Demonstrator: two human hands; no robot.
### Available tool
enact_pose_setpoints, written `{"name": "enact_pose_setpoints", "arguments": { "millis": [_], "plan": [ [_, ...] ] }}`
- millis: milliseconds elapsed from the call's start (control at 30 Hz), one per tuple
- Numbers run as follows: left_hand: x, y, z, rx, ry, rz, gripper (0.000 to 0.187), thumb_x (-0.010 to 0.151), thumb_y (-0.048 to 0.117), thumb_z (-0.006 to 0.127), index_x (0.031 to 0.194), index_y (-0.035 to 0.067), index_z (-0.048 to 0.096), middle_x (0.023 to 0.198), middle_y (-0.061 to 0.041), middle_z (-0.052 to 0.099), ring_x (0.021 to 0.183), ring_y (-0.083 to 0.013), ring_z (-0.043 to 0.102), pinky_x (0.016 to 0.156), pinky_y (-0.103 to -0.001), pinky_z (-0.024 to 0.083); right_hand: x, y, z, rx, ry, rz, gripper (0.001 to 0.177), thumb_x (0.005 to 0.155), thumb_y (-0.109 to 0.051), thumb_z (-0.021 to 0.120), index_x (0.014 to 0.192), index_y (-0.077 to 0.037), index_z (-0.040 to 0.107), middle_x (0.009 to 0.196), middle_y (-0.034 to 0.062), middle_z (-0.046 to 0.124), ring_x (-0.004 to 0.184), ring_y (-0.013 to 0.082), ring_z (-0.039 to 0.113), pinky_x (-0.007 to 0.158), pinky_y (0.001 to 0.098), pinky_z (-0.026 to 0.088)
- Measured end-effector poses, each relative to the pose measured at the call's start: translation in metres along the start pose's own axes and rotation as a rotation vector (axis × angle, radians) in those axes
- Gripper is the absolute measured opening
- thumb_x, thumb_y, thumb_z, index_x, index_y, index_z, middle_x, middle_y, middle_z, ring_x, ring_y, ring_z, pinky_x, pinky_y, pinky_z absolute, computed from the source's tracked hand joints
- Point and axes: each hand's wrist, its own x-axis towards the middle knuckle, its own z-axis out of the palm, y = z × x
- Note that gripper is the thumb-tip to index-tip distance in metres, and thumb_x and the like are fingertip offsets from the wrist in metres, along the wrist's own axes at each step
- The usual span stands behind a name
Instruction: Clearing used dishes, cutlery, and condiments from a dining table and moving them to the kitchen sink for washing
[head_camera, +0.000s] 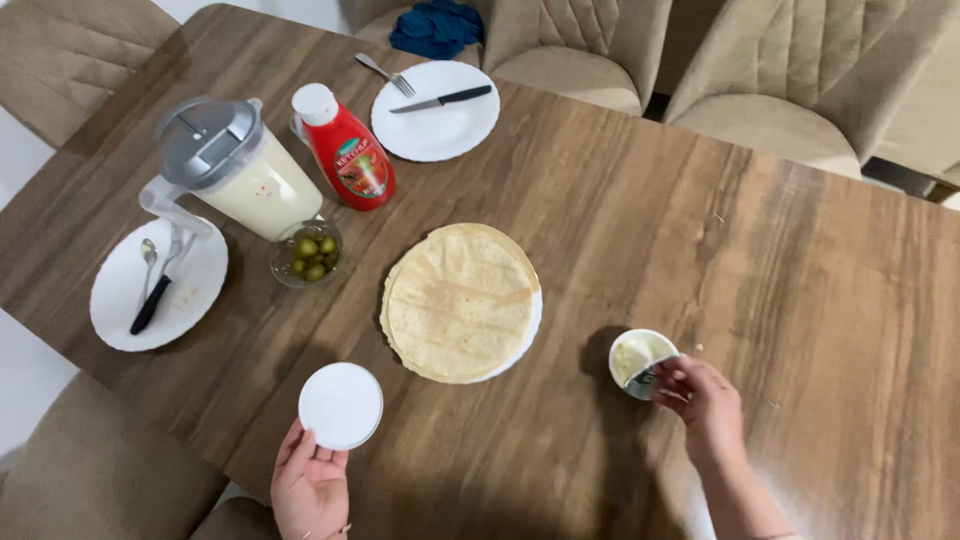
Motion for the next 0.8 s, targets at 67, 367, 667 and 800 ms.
{"name": "enact_pose_setpoints", "arguments": {
  "millis": [67, 367, 667, 800],
  "plan": [
    [-0.017, 0.001, 0.015, -0.003, -0.025, -0.049, 0.021, 0.093, 0.007, 0.061, 0.111, 0.016, 0.067, 0.135, -0.016, 0.069, 0.127, -0.0358, 0.066, 0.094, -0.048, 0.056, -0.001, 0.023, -0.005, -0.325, -0.020, -0.350, 0.002, 0.095, -0.012, 0.070, 0.094, -0.011, 0.072, 0.102, 0.0012, 0.075, 0.086, 0.0108, 0.063, 0.066, 0.0274, 0.052],
    [-0.059, -0.043, 0.039, -0.017, -0.206, -0.171, 0.041, 0.088, -0.001, 0.058, 0.128, 0.006, 0.064, 0.136, -0.025, 0.066, 0.123, -0.0430, 0.063, 0.088, -0.056, 0.053, -0.016, 0.033, 0.017, -1.751, -0.009, -0.871, 0.058, 0.094, -0.063, 0.044, 0.151, -0.049, 0.042, 0.166, -0.0033, 0.037, 0.132, 0.0416, 0.051, 0.100, 0.0535, 0.042],
    [-0.117, -0.119, 0.131, 0.033, -0.349, -0.314, 0.033, 0.076, -0.005, 0.075, 0.108, -0.008, 0.070, 0.121, -0.029, 0.072, 0.120, -0.0459, 0.066, 0.092, -0.058, 0.059, -0.028, 0.011, 0.007, -1.288, -0.070, -0.784, 0.055, 0.101, -0.047, 0.044, 0.155, -0.033, 0.044, 0.159, 0.0007, 0.047, 0.137, 0.0388, 0.041, 0.111, 0.0536, 0.026],
    [-0.137, -0.182, 0.175, 0.265, -0.489, 0.023, 0.025, 0.085, -0.005, 0.072, 0.109, 0.000, 0.078, 0.106, -0.011, 0.078, 0.099, -0.0178, 0.069, 0.095, -0.031, 0.054, -0.034, -0.019, 0.007, -0.687, -0.113, -0.546, 0.039, 0.101, -0.024, 0.054, 0.136, -0.013, 0.066, 0.112, 0.0037, 0.077, 0.093, 0.0122, 0.062, 0.088, 0.0285, 0.048]
  ]
}}
